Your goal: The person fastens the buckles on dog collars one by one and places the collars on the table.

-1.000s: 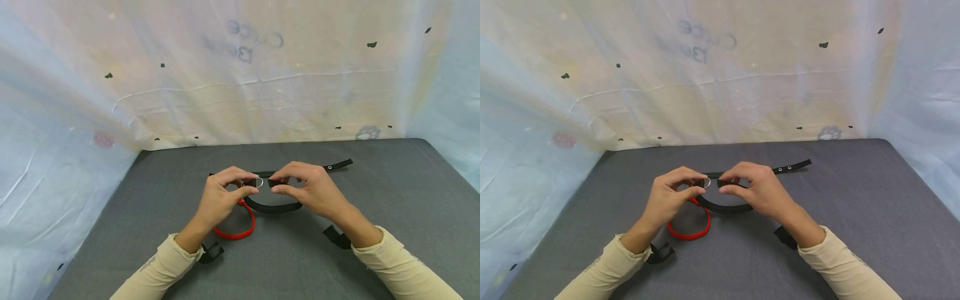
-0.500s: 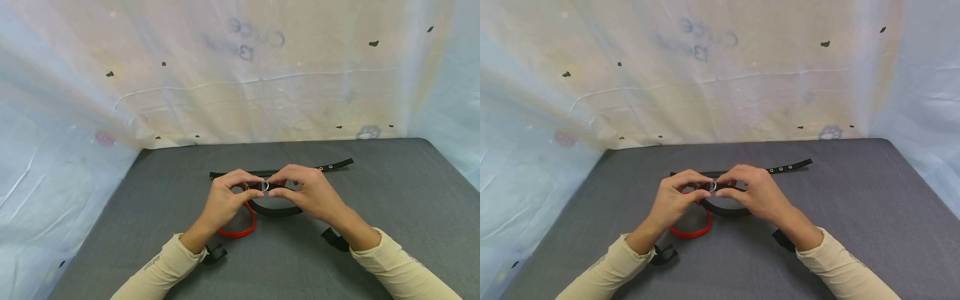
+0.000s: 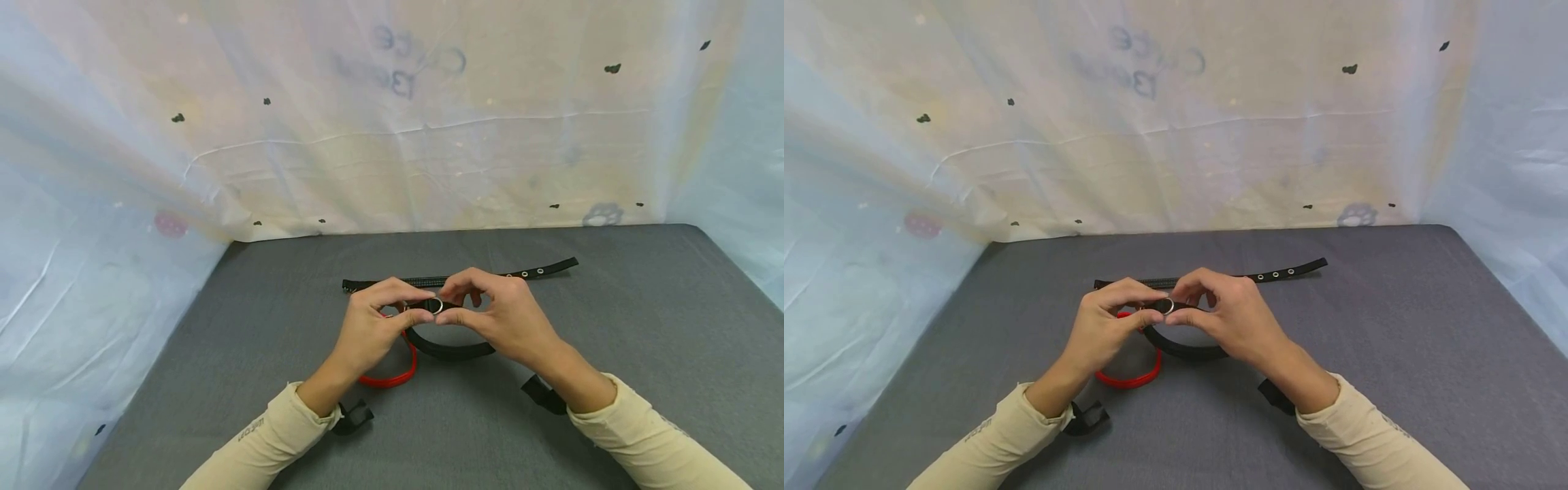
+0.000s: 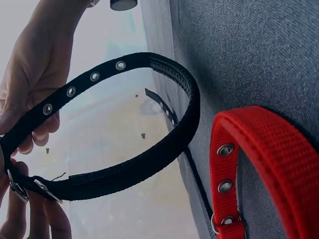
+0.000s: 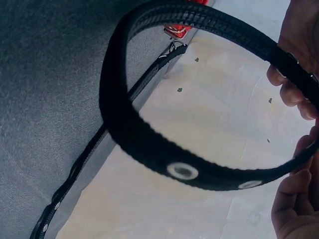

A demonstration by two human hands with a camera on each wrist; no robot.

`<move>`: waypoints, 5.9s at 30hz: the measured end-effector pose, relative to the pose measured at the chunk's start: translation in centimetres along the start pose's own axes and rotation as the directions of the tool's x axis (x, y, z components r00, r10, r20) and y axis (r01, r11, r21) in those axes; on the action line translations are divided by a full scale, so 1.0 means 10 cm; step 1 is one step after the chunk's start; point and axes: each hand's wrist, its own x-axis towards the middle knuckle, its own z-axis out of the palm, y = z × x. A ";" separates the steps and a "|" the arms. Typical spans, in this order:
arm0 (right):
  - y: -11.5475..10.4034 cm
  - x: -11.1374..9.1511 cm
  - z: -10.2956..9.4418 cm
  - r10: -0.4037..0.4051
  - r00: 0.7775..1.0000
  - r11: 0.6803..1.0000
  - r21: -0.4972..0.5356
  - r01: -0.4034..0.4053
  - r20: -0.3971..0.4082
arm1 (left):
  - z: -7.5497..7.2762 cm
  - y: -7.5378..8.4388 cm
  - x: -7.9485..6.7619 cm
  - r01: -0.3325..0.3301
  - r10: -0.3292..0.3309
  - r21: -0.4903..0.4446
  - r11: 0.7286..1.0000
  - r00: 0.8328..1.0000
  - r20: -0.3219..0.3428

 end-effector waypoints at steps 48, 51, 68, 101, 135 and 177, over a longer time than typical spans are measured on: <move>0.15 0.06 -0.17 -0.018 0.999 0.999 -0.044 0.016 -0.041 | -0.33 0.04 0.11 0.056 -0.056 -0.005 0.998 0.985 -0.162; 0.16 0.06 -0.19 -0.016 0.999 0.999 -0.036 0.015 -0.041 | -0.33 0.04 0.11 0.051 -0.046 0.036 0.998 0.989 -0.143; 0.15 0.05 -0.21 -0.011 1.000 1.000 -0.017 0.011 -0.007 | -0.27 -0.01 0.10 0.006 0.000 0.093 0.996 0.998 -0.064; 0.05 0.01 -0.04 -0.040 0.997 0.999 -0.010 0.040 0.061 | -0.16 -0.03 0.05 -0.021 0.021 0.113 0.993 1.000 -0.002; 0.13 0.06 -0.29 -0.015 1.000 0.995 -0.096 0.016 0.009 | -0.36 0.06 0.13 0.141 -0.140 0.000 0.990 0.984 -0.111; 0.11 0.01 -0.15 -0.050 0.995 0.997 -0.058 0.055 0.084 | -0.31 0.04 0.11 0.064 -0.075 0.256 0.965 0.997 0.035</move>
